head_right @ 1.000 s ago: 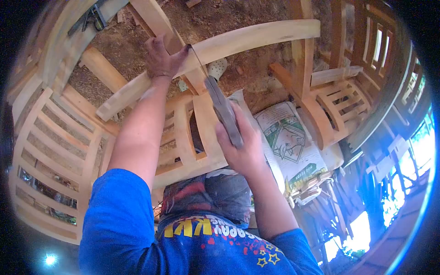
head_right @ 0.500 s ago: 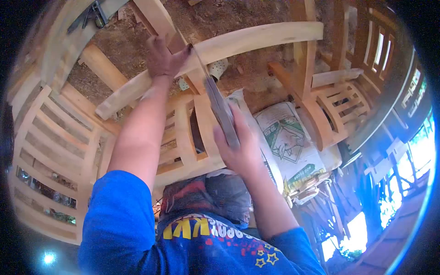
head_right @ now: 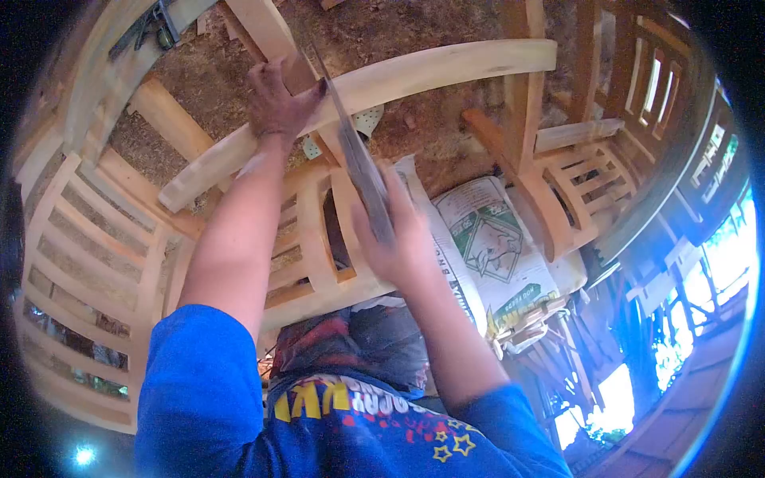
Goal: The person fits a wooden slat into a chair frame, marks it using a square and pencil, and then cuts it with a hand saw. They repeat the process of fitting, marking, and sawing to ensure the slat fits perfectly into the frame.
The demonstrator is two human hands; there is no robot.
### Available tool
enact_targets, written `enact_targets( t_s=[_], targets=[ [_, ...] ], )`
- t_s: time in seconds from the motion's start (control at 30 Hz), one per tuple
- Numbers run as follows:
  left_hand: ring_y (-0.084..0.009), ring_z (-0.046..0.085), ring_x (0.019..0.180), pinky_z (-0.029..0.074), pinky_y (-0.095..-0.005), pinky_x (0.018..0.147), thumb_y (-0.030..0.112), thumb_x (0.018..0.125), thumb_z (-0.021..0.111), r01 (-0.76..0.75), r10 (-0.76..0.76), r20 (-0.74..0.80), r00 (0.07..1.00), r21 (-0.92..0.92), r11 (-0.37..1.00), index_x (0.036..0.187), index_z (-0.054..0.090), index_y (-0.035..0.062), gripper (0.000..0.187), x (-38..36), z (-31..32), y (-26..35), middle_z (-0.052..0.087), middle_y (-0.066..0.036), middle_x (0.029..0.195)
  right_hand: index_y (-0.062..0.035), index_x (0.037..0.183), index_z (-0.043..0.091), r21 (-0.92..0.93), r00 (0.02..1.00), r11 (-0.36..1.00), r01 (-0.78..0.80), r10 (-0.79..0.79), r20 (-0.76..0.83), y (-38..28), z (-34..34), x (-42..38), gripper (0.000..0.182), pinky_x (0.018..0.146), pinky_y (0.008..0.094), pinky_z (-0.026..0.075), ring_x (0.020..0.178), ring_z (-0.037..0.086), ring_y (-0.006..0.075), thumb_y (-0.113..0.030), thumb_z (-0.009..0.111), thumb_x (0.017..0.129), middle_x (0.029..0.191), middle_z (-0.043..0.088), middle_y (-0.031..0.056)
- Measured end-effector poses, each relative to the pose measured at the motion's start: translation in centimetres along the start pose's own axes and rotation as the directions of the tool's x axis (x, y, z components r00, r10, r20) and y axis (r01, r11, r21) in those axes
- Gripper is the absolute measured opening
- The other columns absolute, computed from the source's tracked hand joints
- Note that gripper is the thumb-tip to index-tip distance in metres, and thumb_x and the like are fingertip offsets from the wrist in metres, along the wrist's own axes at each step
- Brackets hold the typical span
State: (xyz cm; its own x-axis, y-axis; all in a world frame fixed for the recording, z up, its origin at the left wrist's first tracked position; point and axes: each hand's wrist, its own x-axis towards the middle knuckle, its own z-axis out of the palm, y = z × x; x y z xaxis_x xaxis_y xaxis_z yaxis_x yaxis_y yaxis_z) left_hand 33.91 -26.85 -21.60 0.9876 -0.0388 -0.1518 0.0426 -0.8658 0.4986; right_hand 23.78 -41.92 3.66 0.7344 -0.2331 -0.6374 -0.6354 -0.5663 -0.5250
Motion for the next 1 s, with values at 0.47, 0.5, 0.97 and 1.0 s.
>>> enact_targets(
  t_s=[0.47, 0.5, 0.97, 1.0],
  targets=[
    [-0.0386, 0.062, 0.110, 0.057, -0.0535, 0.083, 0.049, 0.088, 0.074, -0.013, 0.015, -0.032, 0.999, 0.064, 0.998, 0.135, 0.047, 0.0272, 0.058, 0.0, 1.0, -1.1, 0.047, -0.013, 0.130, 0.0007, 0.151, 0.045, 0.075, 0.957, 0.974, -0.214, 0.193, 0.217, -3.0, -6.7, -8.3, 0.061, 0.100, 0.0416, 0.053, 0.115, 0.072, 0.0360, -0.015, 0.067, 0.096, 0.125, 0.070, 0.0253],
    [-0.0382, 0.061, 0.111, 0.057, -0.0532, 0.083, 0.049, 0.088, 0.074, -0.020, 0.022, -0.039, 0.999, 0.057, 0.998, 0.134, 0.047, 0.0271, 0.058, -0.3, 1.3, -1.3, 0.047, -0.013, 0.130, 0.0000, 0.149, 0.047, 0.088, 0.975, 0.983, -0.162, 0.146, 0.166, -0.7, -4.0, -5.0, 0.059, 0.100, 0.0430, 0.052, 0.116, 0.071, 0.0390, -0.014, 0.068, 0.095, 0.128, 0.068, 0.0253],
    [-0.0406, 0.060, 0.112, 0.057, -0.0557, 0.081, 0.044, 0.085, 0.076, 0.005, -0.004, -0.023, 1.000, 0.033, 0.999, 0.133, 0.046, 0.0280, 0.059, -0.2, 0.7, -0.5, 0.047, -0.013, 0.130, 0.0015, 0.151, 0.045, 0.043, 0.936, 0.959, -0.279, 0.262, 0.235, -4.4, -9.6, -13.4, 0.064, 0.098, 0.0436, 0.055, 0.113, 0.073, 0.0387, -0.013, 0.070, 0.095, 0.119, 0.073, 0.0252],
    [-0.0410, 0.061, 0.112, 0.057, -0.0561, 0.081, 0.044, 0.085, 0.076, 0.014, -0.014, -0.012, 1.000, 0.046, 0.999, 0.134, 0.045, 0.0277, 0.060, -0.3, 0.8, -0.5, 0.047, -0.013, 0.130, 0.0016, 0.150, 0.045, 0.061, 0.956, 0.971, -0.231, 0.215, 0.200, -3.2, -7.8, -11.0, 0.064, 0.097, 0.0436, 0.055, 0.112, 0.073, 0.0388, -0.012, 0.071, 0.094, 0.117, 0.074, 0.0250]
  ],
)
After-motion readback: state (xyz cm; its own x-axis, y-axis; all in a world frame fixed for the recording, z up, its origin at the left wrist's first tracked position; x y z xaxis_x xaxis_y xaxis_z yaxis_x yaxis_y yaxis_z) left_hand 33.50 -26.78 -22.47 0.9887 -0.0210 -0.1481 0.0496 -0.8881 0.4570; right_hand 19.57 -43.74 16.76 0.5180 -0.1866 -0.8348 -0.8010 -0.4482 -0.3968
